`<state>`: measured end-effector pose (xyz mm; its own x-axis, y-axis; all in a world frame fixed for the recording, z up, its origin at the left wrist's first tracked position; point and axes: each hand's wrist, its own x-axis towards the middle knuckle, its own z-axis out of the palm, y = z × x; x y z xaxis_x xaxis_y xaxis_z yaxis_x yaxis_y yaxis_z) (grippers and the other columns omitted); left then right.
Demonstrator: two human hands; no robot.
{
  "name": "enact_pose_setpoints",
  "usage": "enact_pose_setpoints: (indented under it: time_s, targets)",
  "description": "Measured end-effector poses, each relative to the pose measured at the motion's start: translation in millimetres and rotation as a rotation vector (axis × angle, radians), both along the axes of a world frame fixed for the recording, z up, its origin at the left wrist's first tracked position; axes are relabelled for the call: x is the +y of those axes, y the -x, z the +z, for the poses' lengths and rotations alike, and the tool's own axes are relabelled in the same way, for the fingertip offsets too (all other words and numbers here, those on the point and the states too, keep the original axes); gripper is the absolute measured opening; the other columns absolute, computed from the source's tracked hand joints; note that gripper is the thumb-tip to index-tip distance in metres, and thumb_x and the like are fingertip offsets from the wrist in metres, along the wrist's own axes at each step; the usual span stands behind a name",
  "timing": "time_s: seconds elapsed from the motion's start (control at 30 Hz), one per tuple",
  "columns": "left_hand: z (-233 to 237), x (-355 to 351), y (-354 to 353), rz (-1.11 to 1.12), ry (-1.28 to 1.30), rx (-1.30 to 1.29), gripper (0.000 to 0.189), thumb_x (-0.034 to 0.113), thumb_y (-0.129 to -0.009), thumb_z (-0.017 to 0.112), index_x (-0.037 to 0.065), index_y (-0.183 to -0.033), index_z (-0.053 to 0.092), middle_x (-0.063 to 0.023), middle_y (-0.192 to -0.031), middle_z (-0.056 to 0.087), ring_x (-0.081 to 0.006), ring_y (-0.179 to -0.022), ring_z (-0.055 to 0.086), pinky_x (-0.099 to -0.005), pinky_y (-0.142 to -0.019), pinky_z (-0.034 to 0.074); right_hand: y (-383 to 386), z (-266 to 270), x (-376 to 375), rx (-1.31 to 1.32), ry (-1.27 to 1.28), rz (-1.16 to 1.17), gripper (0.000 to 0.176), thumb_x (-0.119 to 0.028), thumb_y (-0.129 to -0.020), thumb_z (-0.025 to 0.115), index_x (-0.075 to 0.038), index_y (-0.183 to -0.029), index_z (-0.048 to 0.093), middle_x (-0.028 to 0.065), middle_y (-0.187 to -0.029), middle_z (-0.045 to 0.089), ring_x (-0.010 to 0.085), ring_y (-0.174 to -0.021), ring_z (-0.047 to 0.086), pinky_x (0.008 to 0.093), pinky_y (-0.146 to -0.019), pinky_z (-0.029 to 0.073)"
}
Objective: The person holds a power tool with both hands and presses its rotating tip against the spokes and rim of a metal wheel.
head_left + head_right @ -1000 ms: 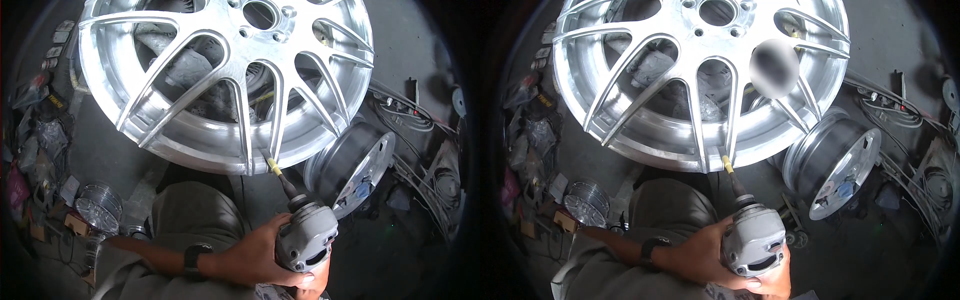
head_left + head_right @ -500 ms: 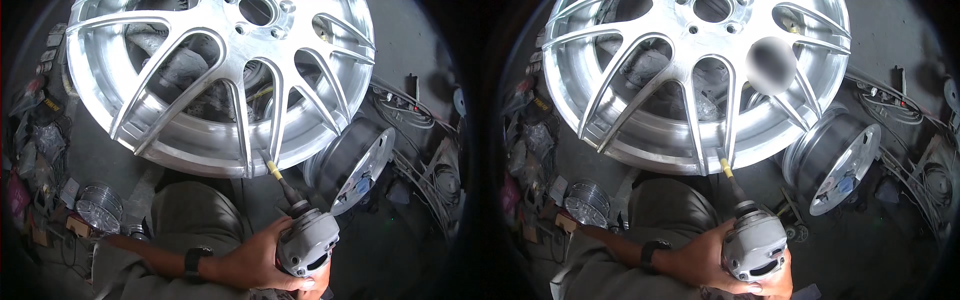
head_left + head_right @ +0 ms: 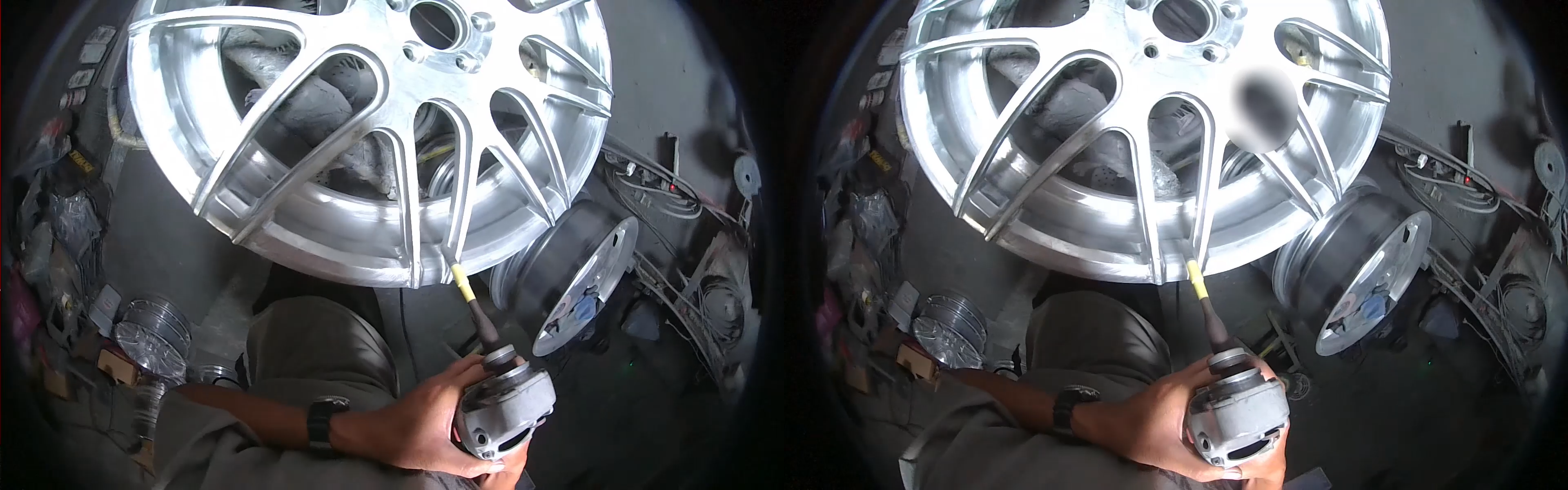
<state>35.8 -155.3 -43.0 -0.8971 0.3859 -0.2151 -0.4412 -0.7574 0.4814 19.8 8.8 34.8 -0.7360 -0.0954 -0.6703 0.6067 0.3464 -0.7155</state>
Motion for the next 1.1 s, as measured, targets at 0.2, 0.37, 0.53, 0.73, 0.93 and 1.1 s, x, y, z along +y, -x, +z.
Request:
enact_pose_setpoints:
  time_s: [0.2,0.37,0.53,0.73,0.93,1.1]
  targets:
    - [-12,15,-16,-0.018,0.131,0.122,0.085,0.024,-0.067,0.083,-0.004,-0.134,0.04,-0.0223,-0.13,0.044,-0.0358,-0.12,0.051,-0.0393,-0.102,0.042,-33,-9,17,0.021,0.07,-0.11,0.112,-0.036,-0.05,0.092,0.005,-0.139,0.036,0.0164,-0.129,0.053,0.0243,-0.114,0.055,0.0394,-0.098,0.045]
    - [-10,34,-15,-0.057,0.22,0.244,0.081,0.025,-0.066,0.084,-0.006,-0.129,0.042,-0.0235,-0.127,0.047,-0.0369,-0.119,0.05,-0.041,-0.102,0.041,-51,-24,42,0.136,0.089,-0.133,0.105,-0.035,-0.058,0.089,0.004,-0.139,0.036,0.0146,-0.127,0.053,0.0245,-0.112,0.056,0.0399,-0.098,0.044]
    - [-11,55,-21,-0.078,0.296,0.353,0.077,0.026,-0.066,0.085,-0.003,-0.125,0.045,-0.0189,-0.116,0.051,-0.0336,-0.107,0.053,-0.0413,-0.094,0.045,-53,-33,40,0.2,0.106,-0.103,0.102,-0.034,-0.06,0.088,0.003,-0.139,0.036,0.0143,-0.128,0.052,0.0245,-0.113,0.055,0.0399,-0.099,0.044]
    - [-14,57,-51,-0.2,0.362,0.321,0.078,0.03,-0.066,0.084,-0.004,-0.124,0.045,-0.0173,-0.112,0.05,-0.0334,-0.108,0.053,-0.042,-0.092,0.045,-82,-48,49,0.263,0.151,-0.078,0.099,-0.034,-0.062,0.087,0.003,-0.139,0.036,0.014,-0.128,0.052,0.0245,-0.114,0.055,0.0398,-0.1,0.043]
    - [-13,69,-104,-0.285,0.524,0.341,0.081,0.036,-0.064,0.083,-0.008,-0.121,0.045,-0.0183,-0.112,0.049,-0.0337,-0.107,0.053,-0.0421,-0.091,0.045,-138,-61,65,0.334,0.209,-0.073,0.097,-0.033,-0.064,0.085,0.002,-0.14,0.036,0.0138,-0.129,0.052,0.0246,-0.114,0.054,0.0398,-0.1,0.043]
    - [3,84,-165,-0.329,0.556,0.407,0.079,0.037,-0.064,0.082,-0.009,-0.118,0.046,-0.018,-0.11,0.049,-0.0337,-0.106,0.053,-0.0415,-0.09,0.045,-203,-56,77,0.415,0.233,-0.088,0.094,-0.032,-0.066,0.084,0.002,-0.14,0.036,0.0135,-0.129,0.052,0.0246,-0.115,0.054,0.0398,-0.101,0.043]
